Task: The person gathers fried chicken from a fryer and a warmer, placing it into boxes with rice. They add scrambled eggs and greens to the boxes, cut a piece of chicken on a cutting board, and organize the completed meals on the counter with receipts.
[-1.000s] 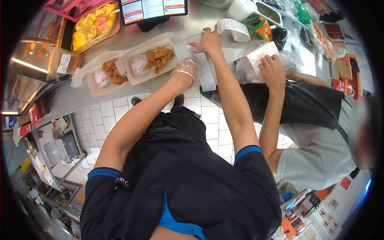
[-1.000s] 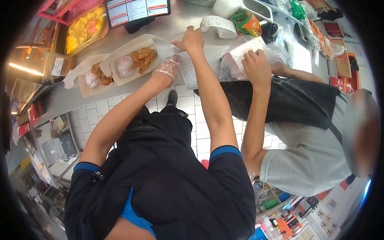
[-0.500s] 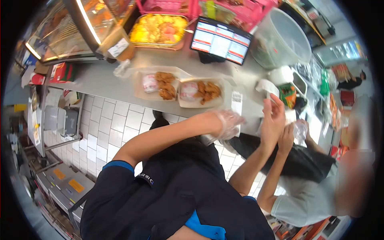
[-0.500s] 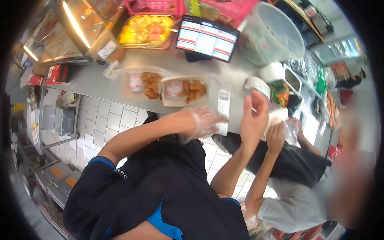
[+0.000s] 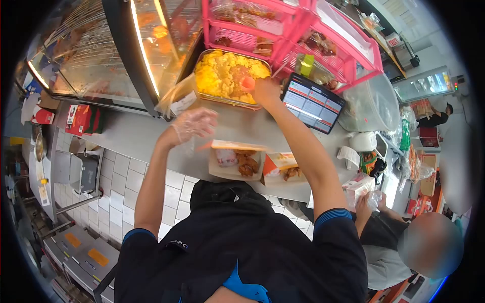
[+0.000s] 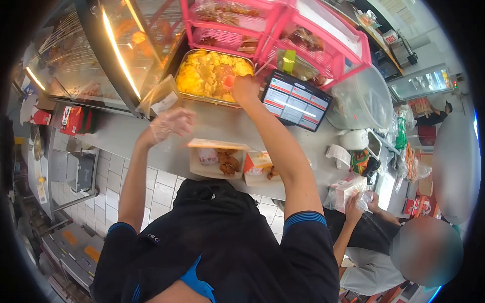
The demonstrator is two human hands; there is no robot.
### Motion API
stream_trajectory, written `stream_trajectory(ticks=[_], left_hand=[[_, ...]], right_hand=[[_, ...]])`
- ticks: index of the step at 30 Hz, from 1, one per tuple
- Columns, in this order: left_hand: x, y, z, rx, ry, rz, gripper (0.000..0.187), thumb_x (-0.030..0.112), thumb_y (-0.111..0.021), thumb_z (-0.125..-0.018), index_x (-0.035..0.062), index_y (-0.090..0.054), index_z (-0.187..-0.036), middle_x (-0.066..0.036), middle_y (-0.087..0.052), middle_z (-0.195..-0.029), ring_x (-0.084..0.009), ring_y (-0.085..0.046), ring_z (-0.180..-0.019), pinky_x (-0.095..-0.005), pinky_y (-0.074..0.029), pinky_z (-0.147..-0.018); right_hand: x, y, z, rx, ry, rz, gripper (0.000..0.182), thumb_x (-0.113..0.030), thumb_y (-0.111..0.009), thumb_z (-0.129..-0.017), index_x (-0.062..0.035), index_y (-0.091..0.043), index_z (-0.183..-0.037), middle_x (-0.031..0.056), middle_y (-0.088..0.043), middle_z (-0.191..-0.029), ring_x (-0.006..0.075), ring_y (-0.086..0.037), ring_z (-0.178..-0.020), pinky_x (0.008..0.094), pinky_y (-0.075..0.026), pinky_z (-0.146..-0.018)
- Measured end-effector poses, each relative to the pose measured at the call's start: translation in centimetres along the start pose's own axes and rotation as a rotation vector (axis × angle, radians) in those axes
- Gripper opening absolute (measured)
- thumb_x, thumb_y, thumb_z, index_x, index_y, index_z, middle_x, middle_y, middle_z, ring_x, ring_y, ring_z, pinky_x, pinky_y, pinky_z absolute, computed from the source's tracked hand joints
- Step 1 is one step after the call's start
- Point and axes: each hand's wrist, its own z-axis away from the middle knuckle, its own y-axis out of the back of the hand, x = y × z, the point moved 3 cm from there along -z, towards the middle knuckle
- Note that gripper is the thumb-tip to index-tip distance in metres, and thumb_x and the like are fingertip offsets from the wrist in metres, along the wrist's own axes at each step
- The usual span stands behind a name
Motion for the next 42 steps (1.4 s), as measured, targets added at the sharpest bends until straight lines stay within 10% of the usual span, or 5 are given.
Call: stream_trajectory(ticks=[7,12,24,29,42], left_hand=[[-6.2,-0.1,-8.4,-0.170,0.183,0.353,0.050,0.042,-0.048,-0.100,0.0002,-0.056,-0.125,-0.012,-0.065,-0.104,-0.0177,-0.064,-0.083,-0.0315,-0.055,-0.072],[-10.0,-0.2,-13.5,0.163,0.243,0.776,0.051,0.042,-0.042,-0.102,-0.0062,-0.056,-0.110,-0.018,-0.066,-0.097,-0.0242,-0.066,-0.076,-0.0337,-0.055,-0.067],[-10.2,-1.4,-14.1,0.386,0.209,0.552,0.047,0.034,-0.036,-0.104,-0.0048,-0.058,-0.090,-0.019,-0.068,-0.081,-0.0256,-0.069,-0.069,-0.0343,-0.056,-0.061],[-9.9,-1.1,-13.7,0.340,0.222,0.670,0.047,0.034,-0.037,-0.104,-0.0070,-0.057,-0.093,-0.020,-0.068,-0.084,-0.0250,-0.069,-0.070,-0.0339,-0.056,-0.061],[-12.1,-0.4,-14.5,0.255,0.256,0.911,0.043,0.030,-0.049,-0.100,-0.0125,-0.057,-0.100,-0.023,-0.066,-0.090,-0.0260,-0.069,-0.072,-0.0345,-0.059,-0.067]], right_hand=[[-3.5,0.9,-1.8,0.091,-0.031,0.012,0.023,-0.021,-0.061,-0.084,-0.0008,-0.065,-0.096,0.0189,-0.067,-0.088,0.0351,-0.067,-0.084,0.0452,-0.054,-0.072],[-6.0,0.3,-3.1,-0.003,0.000,-0.204,0.016,-0.008,-0.051,-0.087,0.0012,-0.062,-0.096,0.0218,-0.066,-0.083,0.0357,-0.069,-0.078,0.0460,-0.056,-0.067],[-5.7,3.0,0.6,-0.246,0.521,-0.170,0.011,-0.004,-0.056,-0.078,-0.0039,-0.066,-0.083,0.0167,-0.066,-0.079,0.0354,-0.068,-0.078,0.0437,-0.054,-0.067],[-1.7,1.5,-1.6,-0.403,0.129,-0.764,0.015,-0.010,-0.061,-0.086,-0.0019,-0.068,-0.097,0.0182,-0.069,-0.089,0.0345,-0.067,-0.082,0.0428,-0.052,-0.075],[-1.3,0.6,-1.1,-0.318,0.028,-0.735,0.019,-0.018,-0.063,-0.091,-0.0024,-0.069,-0.100,0.0126,-0.072,-0.085,0.0190,-0.065,-0.069,0.0322,-0.050,-0.065]])
